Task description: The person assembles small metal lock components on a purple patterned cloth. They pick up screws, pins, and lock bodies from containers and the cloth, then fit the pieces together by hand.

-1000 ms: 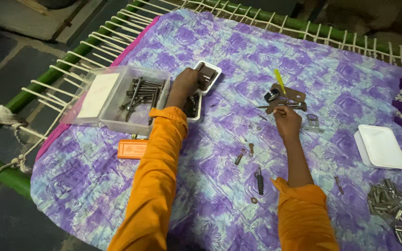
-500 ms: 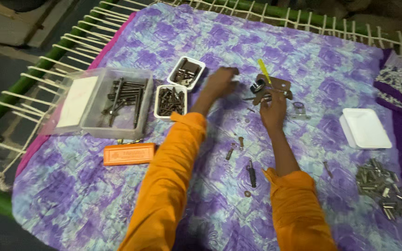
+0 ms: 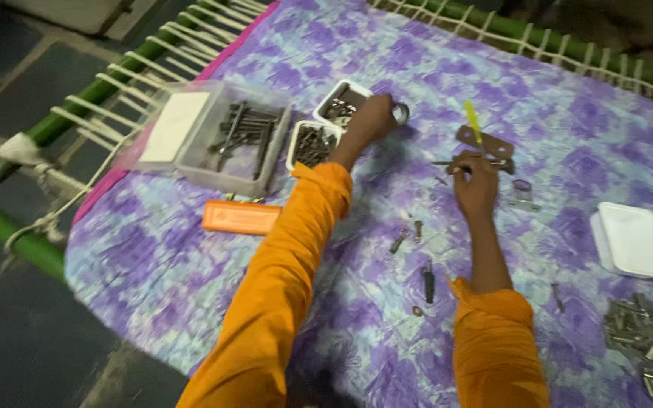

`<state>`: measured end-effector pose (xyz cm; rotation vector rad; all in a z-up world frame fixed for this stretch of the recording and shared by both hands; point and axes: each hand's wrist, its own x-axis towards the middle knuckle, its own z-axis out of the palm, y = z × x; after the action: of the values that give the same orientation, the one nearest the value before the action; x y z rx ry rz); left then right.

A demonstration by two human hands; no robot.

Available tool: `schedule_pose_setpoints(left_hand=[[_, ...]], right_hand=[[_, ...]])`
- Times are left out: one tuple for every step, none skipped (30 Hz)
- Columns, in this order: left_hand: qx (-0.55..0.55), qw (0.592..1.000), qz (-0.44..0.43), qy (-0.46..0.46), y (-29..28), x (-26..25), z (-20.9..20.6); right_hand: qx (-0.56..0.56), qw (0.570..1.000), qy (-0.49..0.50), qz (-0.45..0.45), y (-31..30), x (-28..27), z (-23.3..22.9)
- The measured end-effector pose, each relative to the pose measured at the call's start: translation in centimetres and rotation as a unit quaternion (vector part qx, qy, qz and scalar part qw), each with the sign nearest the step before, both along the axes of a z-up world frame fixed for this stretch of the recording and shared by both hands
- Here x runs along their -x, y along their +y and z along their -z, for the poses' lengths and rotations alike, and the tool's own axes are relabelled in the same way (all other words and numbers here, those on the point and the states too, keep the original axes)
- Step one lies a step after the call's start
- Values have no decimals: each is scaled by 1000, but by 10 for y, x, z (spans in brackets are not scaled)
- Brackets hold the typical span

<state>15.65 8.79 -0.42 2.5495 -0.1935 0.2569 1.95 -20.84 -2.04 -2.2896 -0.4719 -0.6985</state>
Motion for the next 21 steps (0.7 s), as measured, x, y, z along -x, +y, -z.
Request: schedule_pose_setpoints(left_hand=[[-12, 1000, -15, -5, 26, -1, -8], [-16, 998, -53, 9, 51, -7, -20], [-20, 995, -91, 22, 75, -8, -29], [-9, 994, -103, 29, 96, -4, -33], [1, 993, -116, 35, 114, 0, -36], [-2, 991, -125, 44, 125, 6, -35], [-6, 990, -133, 52, 131, 13, -32], [-4, 988, -150, 37, 134, 21, -28], [-3, 986, -168, 22, 134, 30, -24], [0, 983, -184, 9, 132, 36, -20], [0, 983, -182, 20, 131, 38, -20], [1, 983, -181, 32, 128, 40, -20], [2, 983, -180, 44, 125, 41, -21], [-11, 981, -188, 36, 122, 43, -23], [-23, 980, -196, 27, 120, 46, -25], [-37, 978, -205, 18, 118, 48, -28], [-38, 977, -210, 15, 116, 51, -30], [-40, 976, -214, 10, 114, 52, -32], [-41, 975, -219, 5, 113, 54, -33], [-21, 974, -227, 4, 111, 54, -35], [-2, 972, -235, 4, 111, 54, -36]], right_hand=[[0, 1000, 7, -1, -1, 1, 1], [0, 1000, 9, 2, -2, -2, -1], [0, 1000, 7, 0, 1, -2, -2], [1, 1000, 5, 1, 2, -1, -2], [3, 1000, 2, 2, 3, 1, -3], [-6, 1000, 13, -2, 3, 3, -5], [-16, 1000, 24, -5, 4, 6, -7], [-25, 999, 35, -8, 4, 8, -9], [-25, 999, 34, -5, 5, 9, -12], [-24, 999, 37, 0, 7, 10, -15], [-23, 999, 39, 4, 8, 9, -17], [-23, 999, 35, 2, 8, 10, -19], [-23, 999, 32, 0, 8, 10, -20], [-23, 999, 31, -4, 9, 11, -20], [-18, 999, 31, 1, 9, 11, -20], [-15, 999, 32, 7, 9, 11, -19], [-11, 999, 33, 12, 9, 11, -18], [-4, 1000, 27, 9, 9, 10, -17], [3, 1000, 22, 5, 8, 10, -17], [9, 1000, 15, 2, 7, 8, -17], [6, 1000, 22, 9, 6, 7, -17]])
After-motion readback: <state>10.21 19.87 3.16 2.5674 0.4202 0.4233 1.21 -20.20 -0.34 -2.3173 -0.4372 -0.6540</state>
